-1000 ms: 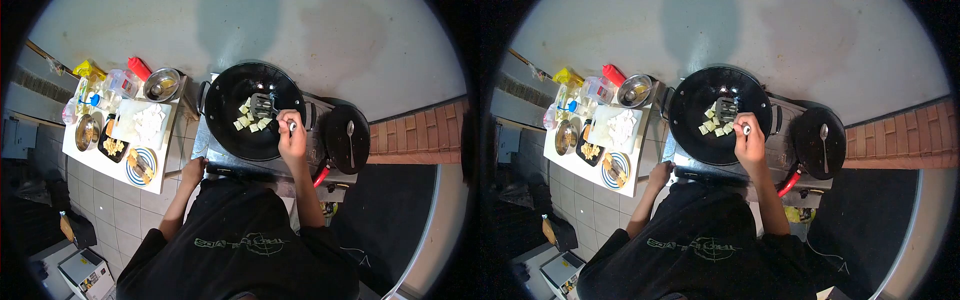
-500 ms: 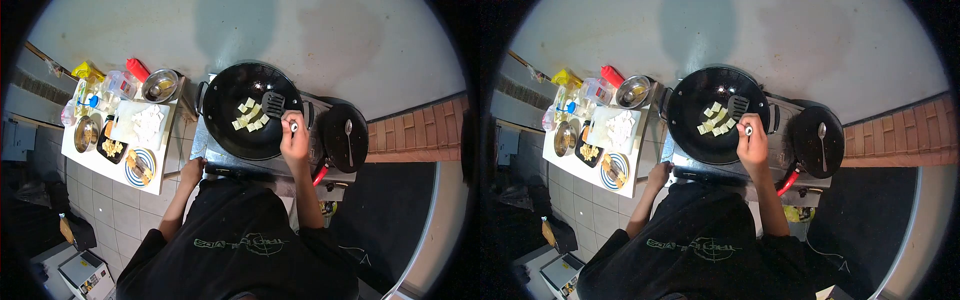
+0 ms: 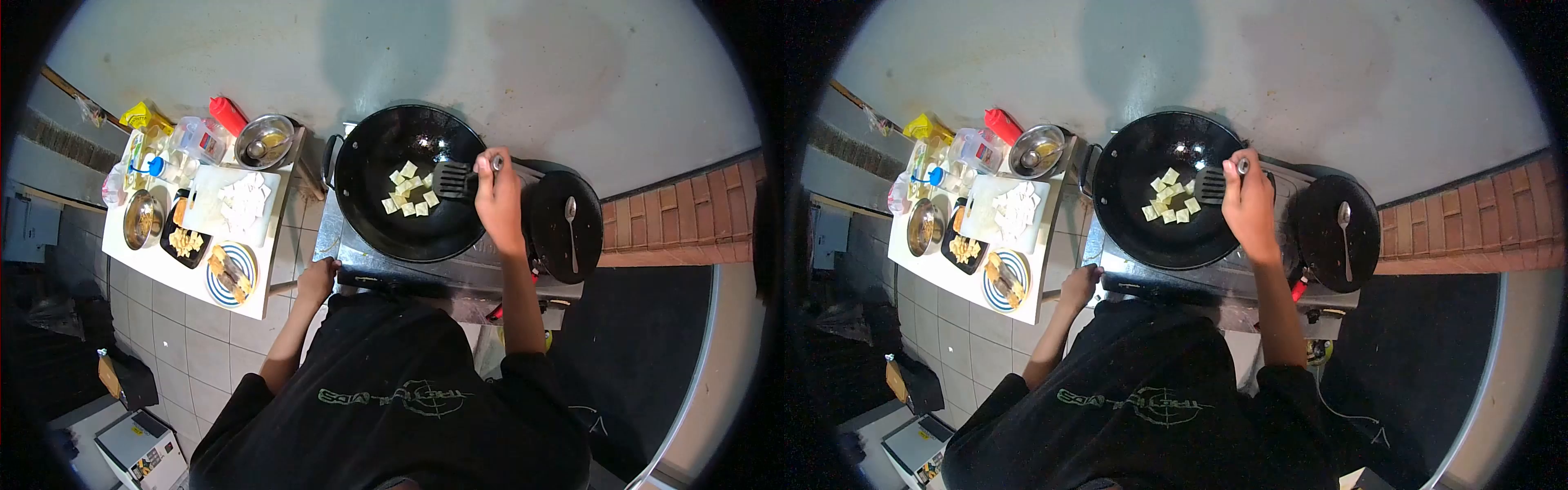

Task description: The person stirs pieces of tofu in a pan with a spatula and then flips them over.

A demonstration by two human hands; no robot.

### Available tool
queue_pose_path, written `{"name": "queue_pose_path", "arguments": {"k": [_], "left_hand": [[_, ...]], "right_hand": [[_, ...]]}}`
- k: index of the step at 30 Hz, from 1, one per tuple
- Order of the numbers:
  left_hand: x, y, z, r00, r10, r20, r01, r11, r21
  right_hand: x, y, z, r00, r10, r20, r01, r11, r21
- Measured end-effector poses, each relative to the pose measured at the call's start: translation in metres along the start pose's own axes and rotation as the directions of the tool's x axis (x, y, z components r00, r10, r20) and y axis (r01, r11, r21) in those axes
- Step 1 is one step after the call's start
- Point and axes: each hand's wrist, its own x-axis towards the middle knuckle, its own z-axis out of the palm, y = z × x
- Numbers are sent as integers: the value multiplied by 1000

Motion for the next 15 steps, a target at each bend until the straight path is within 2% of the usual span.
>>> {"name": "queue_pose_path", "arguments": {"k": [4, 7, 9, 12, 13, 15], "left_hand": [[3, -2, 4, 1000, -10, 8, 10, 999, 36], [2, -1, 2, 1000, -19, 18, 19, 1000, 12], [1, 2, -1, 999, -24, 23, 23, 1000, 19], [1, 4, -3, 999, -32, 31, 31, 999, 27], [1, 4, -3, 999, -33, 34, 32, 999, 29], [1, 3, -3, 999, -33, 40, 32, 999, 22]], "right_hand": [[12, -1, 5, 999, -28, 32, 24, 993, 118], [20, -8, 0, 999, -45, -10, 46, 996, 74], [24, -14, -4, 999, -12, 48, 15, 998, -64], [25, -10, 2, 994, 43, 98, -26, 986, -164], [25, -8, 5, 994, 41, 100, -24, 986, -164], [23, -4, 10, 998, -23, 66, 26, 999, -43]]}}
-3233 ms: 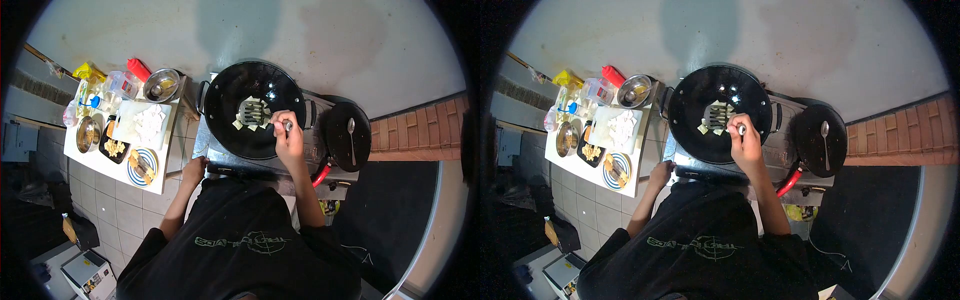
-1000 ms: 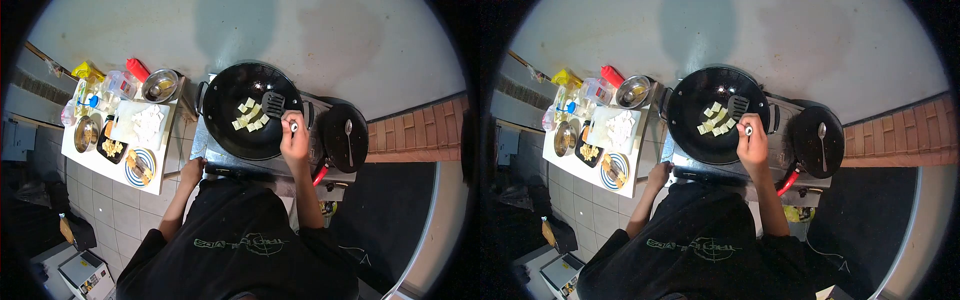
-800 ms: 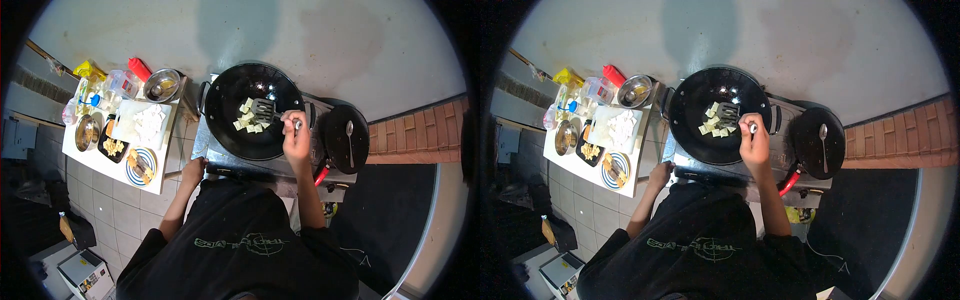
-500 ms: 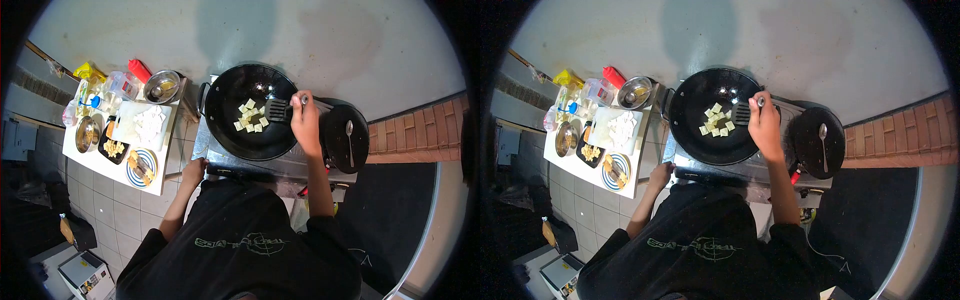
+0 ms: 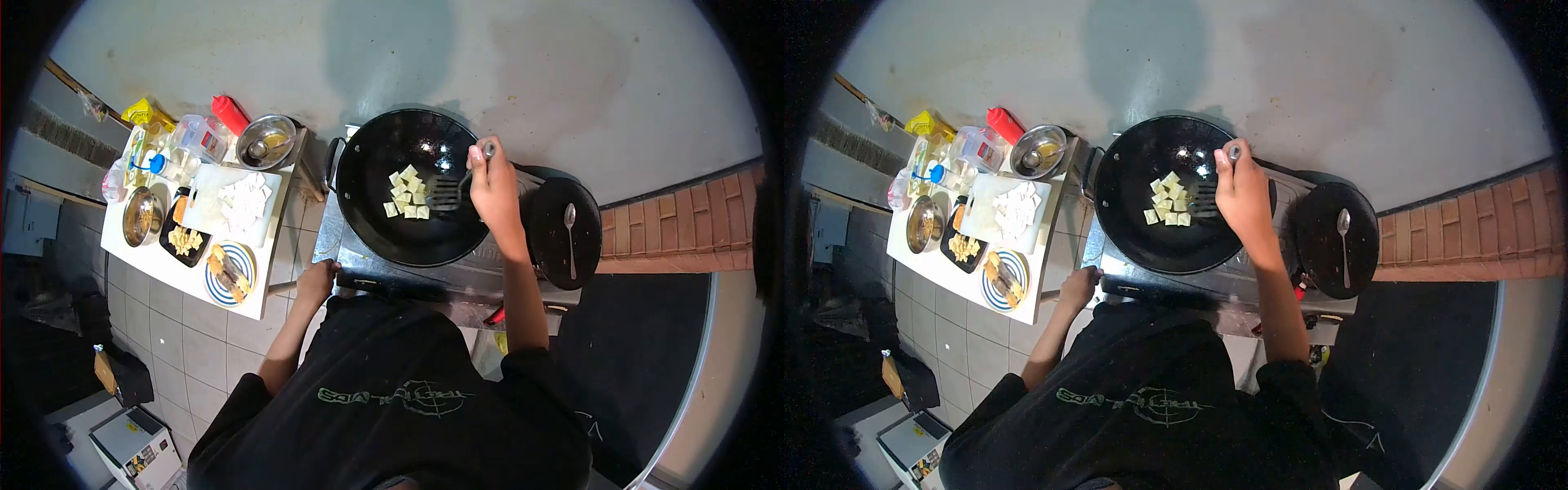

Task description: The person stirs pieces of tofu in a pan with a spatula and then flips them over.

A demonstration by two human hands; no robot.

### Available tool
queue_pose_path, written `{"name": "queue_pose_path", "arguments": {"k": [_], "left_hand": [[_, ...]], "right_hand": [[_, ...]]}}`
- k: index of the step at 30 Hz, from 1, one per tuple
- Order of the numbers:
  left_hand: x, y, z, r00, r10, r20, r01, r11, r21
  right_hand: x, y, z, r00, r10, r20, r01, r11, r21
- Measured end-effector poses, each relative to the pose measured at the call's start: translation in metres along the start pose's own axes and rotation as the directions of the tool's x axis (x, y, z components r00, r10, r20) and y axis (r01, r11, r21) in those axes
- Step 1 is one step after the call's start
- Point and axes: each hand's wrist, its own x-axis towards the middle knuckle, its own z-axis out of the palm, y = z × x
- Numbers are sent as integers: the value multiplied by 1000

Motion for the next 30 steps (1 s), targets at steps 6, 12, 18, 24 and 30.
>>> {"name": "queue_pose_path", "arguments": {"k": [6, 12, 18, 24, 30], "left_hand": [[-2, 6, -9, 997, -18, 79, 18, 1000, 3], [0, 3, -7, 997, 1, 77, 0, 1000, -9], [0, -1, 0, 1000, 14, 26, -14, 1000, -10], [0, -2, 1, 1000, 19, -9, -20, 1000, -22], [-2, 0, -1, 1000, 16, -14, -16, 999, -37]], "right_hand": [[1, -9, -7, 995, 95, -33, -98, 992, -79], [-1, -4, 1, 997, 68, -33, -64, 992, 109], [-4, -1, 1, 1000, 1, 24, 1, 996, -84], [-4, -9, -2, 998, 67, 1, -67, 996, 66], [-6, -6, 1, 998, 18, 57, -19, 1000, 15]]}}
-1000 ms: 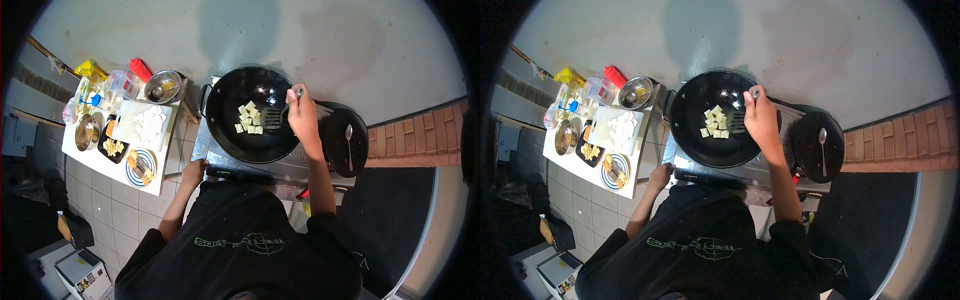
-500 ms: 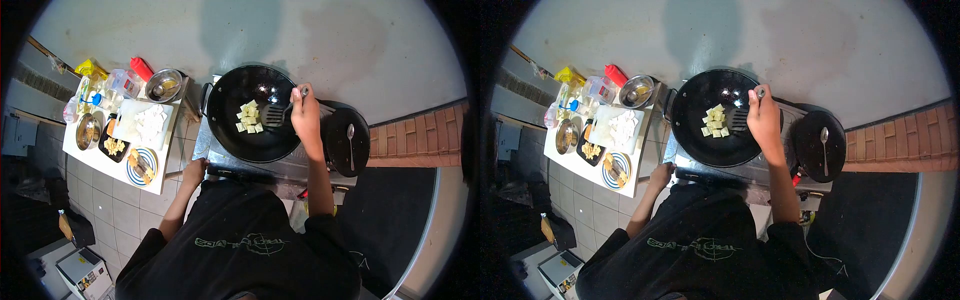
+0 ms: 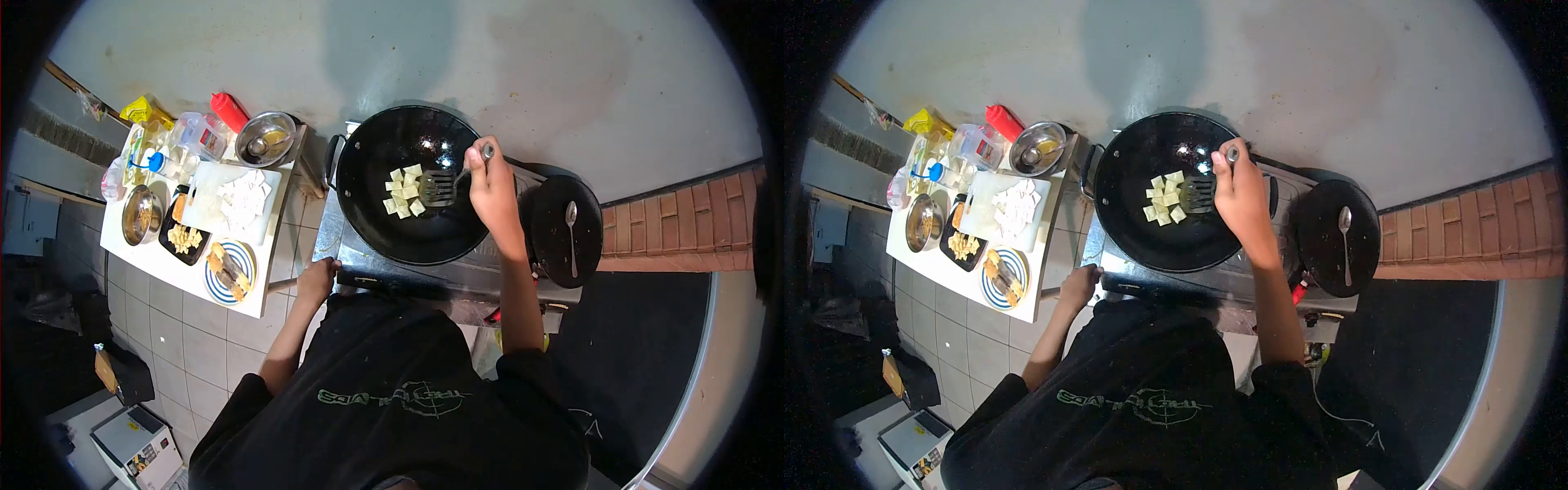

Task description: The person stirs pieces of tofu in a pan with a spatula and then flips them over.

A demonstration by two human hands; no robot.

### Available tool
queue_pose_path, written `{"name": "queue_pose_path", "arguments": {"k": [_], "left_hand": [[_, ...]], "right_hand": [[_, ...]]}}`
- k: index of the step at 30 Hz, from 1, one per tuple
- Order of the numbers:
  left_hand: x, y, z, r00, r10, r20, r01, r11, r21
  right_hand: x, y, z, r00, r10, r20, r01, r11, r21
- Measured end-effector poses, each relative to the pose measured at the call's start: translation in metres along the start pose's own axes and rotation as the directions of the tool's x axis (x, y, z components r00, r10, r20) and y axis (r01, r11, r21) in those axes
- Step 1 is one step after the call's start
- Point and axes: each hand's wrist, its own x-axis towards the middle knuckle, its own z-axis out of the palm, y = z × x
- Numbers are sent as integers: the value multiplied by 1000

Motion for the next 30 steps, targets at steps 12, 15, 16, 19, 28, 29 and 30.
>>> {"name": "queue_pose_path", "arguments": {"k": [12, 15, 16, 19, 28, 29, 30], "left_hand": [[0, 1, -1, 1000, -11, 10, 11, 1000, 18], [-1, 1, 0, 1000, -11, 9, 11, 1000, 15], [-1, 0, 0, 1000, -4, -2, 4, 1000, 3], [0, -1, 0, 1000, -17, 18, 18, 1000, -17], [0, 4, -5, 997, -37, 65, 36, 999, 25], [0, 3, -3, 997, -38, 64, 36, 999, 26], [0, 2, -1, 999, -31, 36, 30, 999, 26]], "right_hand": [[-3, -9, -5, 999, 12, -51, -4, 988, 155], [-4, -9, -7, 996, 68, -54, -66, 997, 47], [-4, -4, -5, 999, 32, -33, -32, 999, -13], [-3, -4, -4, 1000, 4, -23, -4, 1000, 12], [-6, -5, -4, 999, 14, -32, -14, 1000, -13], [-6, -4, -3, 1000, 10, -26, -8, 997, 76], [-6, -6, -3, 1000, 9, -24, -7, 997, 78]]}}
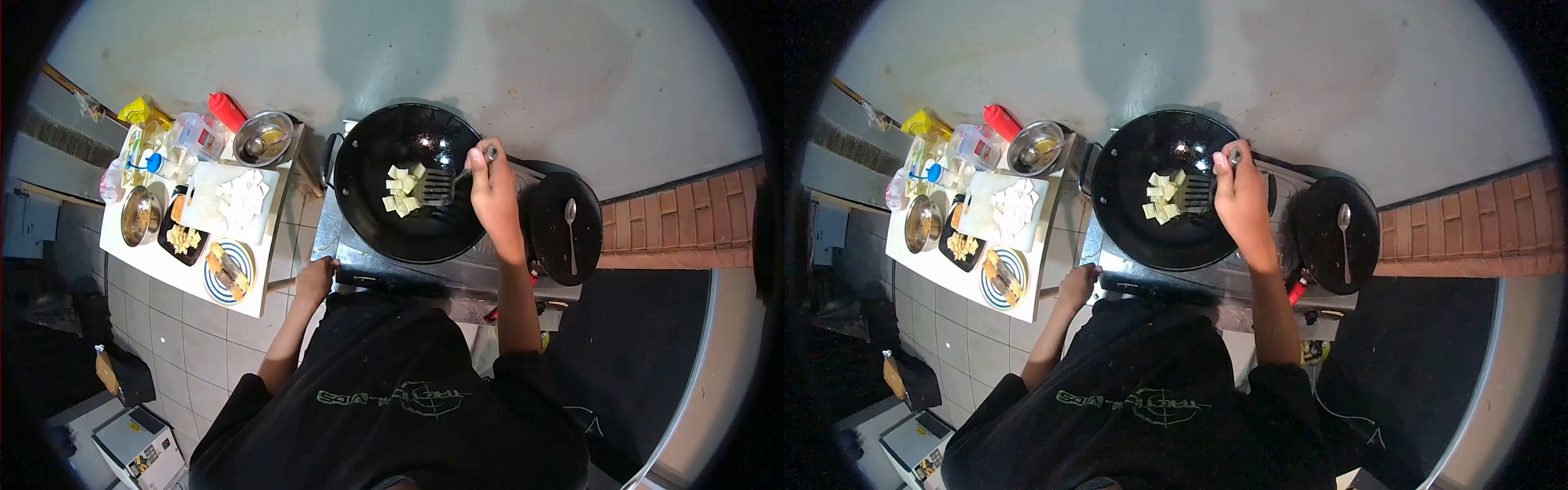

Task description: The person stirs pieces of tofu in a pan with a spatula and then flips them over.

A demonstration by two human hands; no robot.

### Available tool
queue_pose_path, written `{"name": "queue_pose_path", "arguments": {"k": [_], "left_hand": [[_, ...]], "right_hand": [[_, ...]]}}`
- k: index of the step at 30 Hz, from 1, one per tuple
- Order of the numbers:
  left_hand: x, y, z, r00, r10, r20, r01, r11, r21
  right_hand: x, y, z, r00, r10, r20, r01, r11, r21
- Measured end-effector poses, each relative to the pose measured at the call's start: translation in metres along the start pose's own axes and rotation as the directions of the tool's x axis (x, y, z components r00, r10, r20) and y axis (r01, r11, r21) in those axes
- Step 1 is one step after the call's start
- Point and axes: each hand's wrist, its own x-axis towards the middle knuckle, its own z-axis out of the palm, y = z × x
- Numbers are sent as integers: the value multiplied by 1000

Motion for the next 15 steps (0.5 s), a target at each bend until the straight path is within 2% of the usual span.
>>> {"name": "queue_pose_path", "arguments": {"k": [3, 5, 6, 9, 11, 12, 14, 15], "left_hand": [[-1, -1, 0, 1000, 12, -8, -12, 1000, 2], [0, -1, 0, 1000, 21, 12, -21, 1000, 2], [1, -3, 1, 1000, 23, 19, -22, 1000, -12], [1, -3, 2, 1000, 14, 0, -14, 1000, -23], [-2, -1, 0, 1000, 1, -23, -1, 1000, -19], [-3, 2, -2, 1000, 2, -25, -3, 1000, -23], [-2, 1, -1, 1000, 7, -26, -8, 1000, -25], [-2, 0, 0, 999, 14, -37, -15, 999, -36]], "right_hand": [[-3, -10, 0, 997, 23, -80, -22, 1000, 6], [-5, -12, -1, 998, -10, -55, 3, 991, -135], [-5, -11, -1, 998, -10, -57, 2, 991, -137], [-4, -5, 1, 1000, 27, 9, -27, 998, -50], [-5, -2, 2, 995, -22, -97, 32, 994, 101], [-5, -4, 2, 995, -21, -96, 31, 994, 102], [-4, -9, 0, 996, 35, -76, -40, 997, -62], [-5, -7, 0, 996, 35, -79, -40, 997, -63]]}}
